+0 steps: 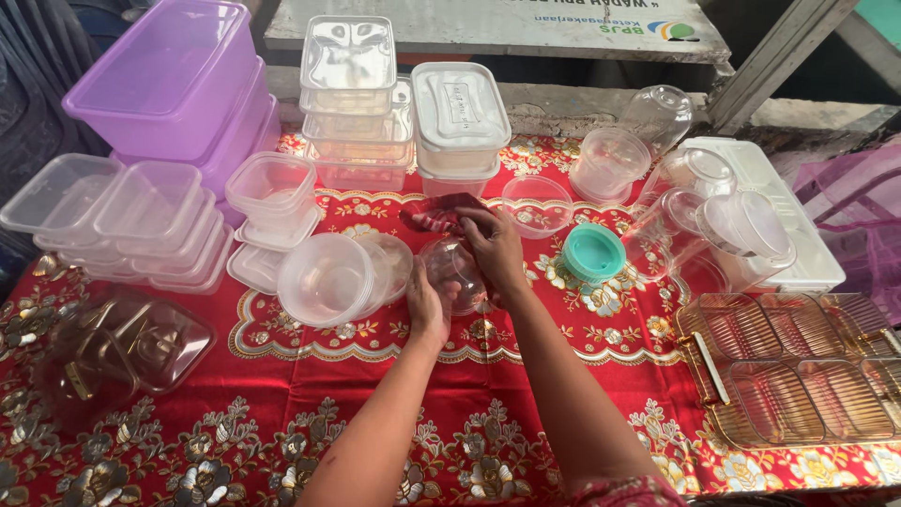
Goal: The person wipes the exterior of several plastic containers and lids with a red cloth on a table covered with a red floral tablecloth. They handle rectangular and round containers, wiping each one and placing them back on the table.
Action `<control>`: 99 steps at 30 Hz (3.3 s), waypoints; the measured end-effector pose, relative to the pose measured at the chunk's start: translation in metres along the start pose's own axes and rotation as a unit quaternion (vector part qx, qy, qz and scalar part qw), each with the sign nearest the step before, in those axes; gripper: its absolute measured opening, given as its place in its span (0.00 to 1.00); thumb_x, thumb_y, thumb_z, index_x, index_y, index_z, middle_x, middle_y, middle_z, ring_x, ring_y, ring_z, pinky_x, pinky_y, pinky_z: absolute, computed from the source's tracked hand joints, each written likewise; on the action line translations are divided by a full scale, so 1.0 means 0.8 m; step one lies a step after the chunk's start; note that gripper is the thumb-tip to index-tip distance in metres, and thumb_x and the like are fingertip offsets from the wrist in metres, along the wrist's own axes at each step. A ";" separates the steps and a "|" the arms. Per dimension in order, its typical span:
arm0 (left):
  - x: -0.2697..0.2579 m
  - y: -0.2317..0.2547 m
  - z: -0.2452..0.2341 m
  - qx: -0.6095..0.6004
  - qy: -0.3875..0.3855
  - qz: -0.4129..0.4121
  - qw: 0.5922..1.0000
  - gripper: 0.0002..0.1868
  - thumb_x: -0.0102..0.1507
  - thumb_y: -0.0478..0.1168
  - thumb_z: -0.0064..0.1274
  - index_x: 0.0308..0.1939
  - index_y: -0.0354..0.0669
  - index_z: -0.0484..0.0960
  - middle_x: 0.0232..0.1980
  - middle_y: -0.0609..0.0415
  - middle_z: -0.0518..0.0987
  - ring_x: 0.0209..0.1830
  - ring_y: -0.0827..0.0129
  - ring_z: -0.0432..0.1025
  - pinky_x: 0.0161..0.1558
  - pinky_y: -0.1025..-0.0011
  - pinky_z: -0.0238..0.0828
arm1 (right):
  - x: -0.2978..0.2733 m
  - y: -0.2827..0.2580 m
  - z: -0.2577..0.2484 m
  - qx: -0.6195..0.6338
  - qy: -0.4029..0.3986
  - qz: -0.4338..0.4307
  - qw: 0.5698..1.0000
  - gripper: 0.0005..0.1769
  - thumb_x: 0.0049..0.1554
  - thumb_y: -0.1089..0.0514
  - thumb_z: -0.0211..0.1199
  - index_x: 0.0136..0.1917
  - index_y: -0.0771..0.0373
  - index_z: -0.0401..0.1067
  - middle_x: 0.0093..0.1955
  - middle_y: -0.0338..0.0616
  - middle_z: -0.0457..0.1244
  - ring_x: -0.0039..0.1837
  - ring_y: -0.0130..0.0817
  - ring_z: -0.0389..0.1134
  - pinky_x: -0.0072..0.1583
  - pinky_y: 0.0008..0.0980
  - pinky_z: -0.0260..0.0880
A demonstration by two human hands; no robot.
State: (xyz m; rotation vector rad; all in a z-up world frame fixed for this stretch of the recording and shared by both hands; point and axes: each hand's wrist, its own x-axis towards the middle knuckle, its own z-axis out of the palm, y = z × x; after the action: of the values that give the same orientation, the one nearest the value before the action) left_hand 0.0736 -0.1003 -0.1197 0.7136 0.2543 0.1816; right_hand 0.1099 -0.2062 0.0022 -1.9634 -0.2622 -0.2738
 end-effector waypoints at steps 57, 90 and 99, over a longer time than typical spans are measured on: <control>-0.012 0.010 -0.007 -0.252 -0.197 -0.083 0.944 0.23 0.76 0.51 0.34 0.70 0.45 0.69 0.65 0.52 0.75 0.60 0.67 0.74 0.59 0.67 0.73 | -0.122 -0.037 0.029 -0.382 0.041 -0.332 0.862 0.11 0.49 0.49 0.70 0.48 0.43 0.85 0.62 0.31 0.66 0.63 0.41 0.61 0.60 0.46 0.58; -0.007 0.012 -0.002 -0.221 -0.109 -0.048 0.968 0.28 0.71 0.53 0.35 0.70 0.42 0.68 0.67 0.48 0.76 0.64 0.62 0.75 0.64 0.64 0.73 | -0.120 0.037 0.040 -0.215 0.113 -0.212 0.947 0.23 0.60 0.53 0.61 0.68 0.51 0.71 0.69 0.57 0.56 0.71 0.60 0.57 0.71 0.55 0.54; -0.016 0.018 0.005 -0.245 -0.164 -0.142 0.945 0.22 0.75 0.45 0.42 0.68 0.34 0.72 0.60 0.46 0.81 0.54 0.68 0.79 0.50 0.74 0.80 | -0.063 0.078 -0.027 0.435 0.076 0.016 0.897 0.27 0.66 0.48 0.56 0.74 0.60 0.61 0.70 0.48 0.61 0.70 0.39 0.61 0.71 0.40 0.60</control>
State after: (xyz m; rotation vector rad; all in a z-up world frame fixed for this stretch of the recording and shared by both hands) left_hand 0.0611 -0.0954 -0.1049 0.1983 -0.0138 -0.1502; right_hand 0.0792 -0.2536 -0.0590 -1.0497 -0.1981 -0.2307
